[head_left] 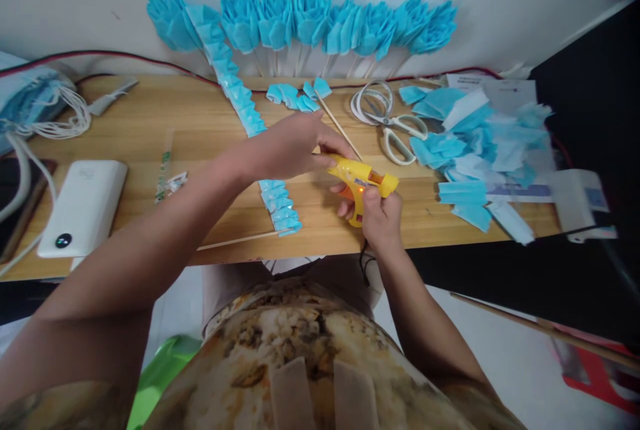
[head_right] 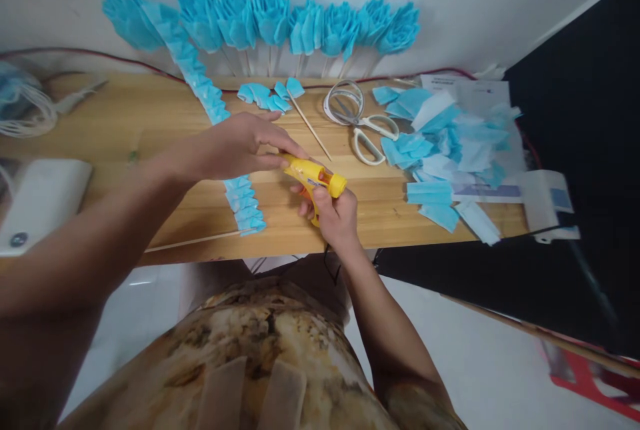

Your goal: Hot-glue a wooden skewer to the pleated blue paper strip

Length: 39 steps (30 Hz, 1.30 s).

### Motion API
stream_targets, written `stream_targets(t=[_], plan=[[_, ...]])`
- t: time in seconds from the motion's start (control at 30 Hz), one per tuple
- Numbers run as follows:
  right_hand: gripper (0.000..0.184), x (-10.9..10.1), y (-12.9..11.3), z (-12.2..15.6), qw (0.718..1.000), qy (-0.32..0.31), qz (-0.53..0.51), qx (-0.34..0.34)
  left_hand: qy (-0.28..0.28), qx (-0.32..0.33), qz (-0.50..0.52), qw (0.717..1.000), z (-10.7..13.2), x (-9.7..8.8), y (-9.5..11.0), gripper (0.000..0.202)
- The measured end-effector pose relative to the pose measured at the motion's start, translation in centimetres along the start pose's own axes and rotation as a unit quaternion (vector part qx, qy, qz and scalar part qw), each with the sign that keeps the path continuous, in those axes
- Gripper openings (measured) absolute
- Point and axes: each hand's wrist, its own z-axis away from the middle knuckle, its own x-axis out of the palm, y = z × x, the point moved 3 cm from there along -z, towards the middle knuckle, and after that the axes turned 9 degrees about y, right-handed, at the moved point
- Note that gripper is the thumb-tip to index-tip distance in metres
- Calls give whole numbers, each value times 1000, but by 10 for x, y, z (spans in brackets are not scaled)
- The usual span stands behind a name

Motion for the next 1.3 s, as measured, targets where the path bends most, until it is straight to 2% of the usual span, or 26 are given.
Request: stream_targets(t=[0.1,0.27,0.37,0.57,0.77,1.03,1.3], plan=[[59,1,0,-1,1000,1,-2,-14,6,-3,-2,1000,1,2,5,31],[55,0,0,-1,999,0,19,-36,65,-42,-50,996,1,16,5,21],[56,-1,0,-1,998,6,37,-41,79,-53,-62,994,-1,23,5,19],[62,-3,1,0,997,11,66,-43,81,-44,-59,994,-1,22,8,17],[58,-4,3,0,996,10,72,-49,74,-44,-65,994,-3,23,12,16],[56,-4,4,0,996,23,67,-59,109,-56,-48,991,-5,29,17,16],[60,-5,3,-1,993,25,87,-73,109,-30,-58,992,-3,27,17,18]])
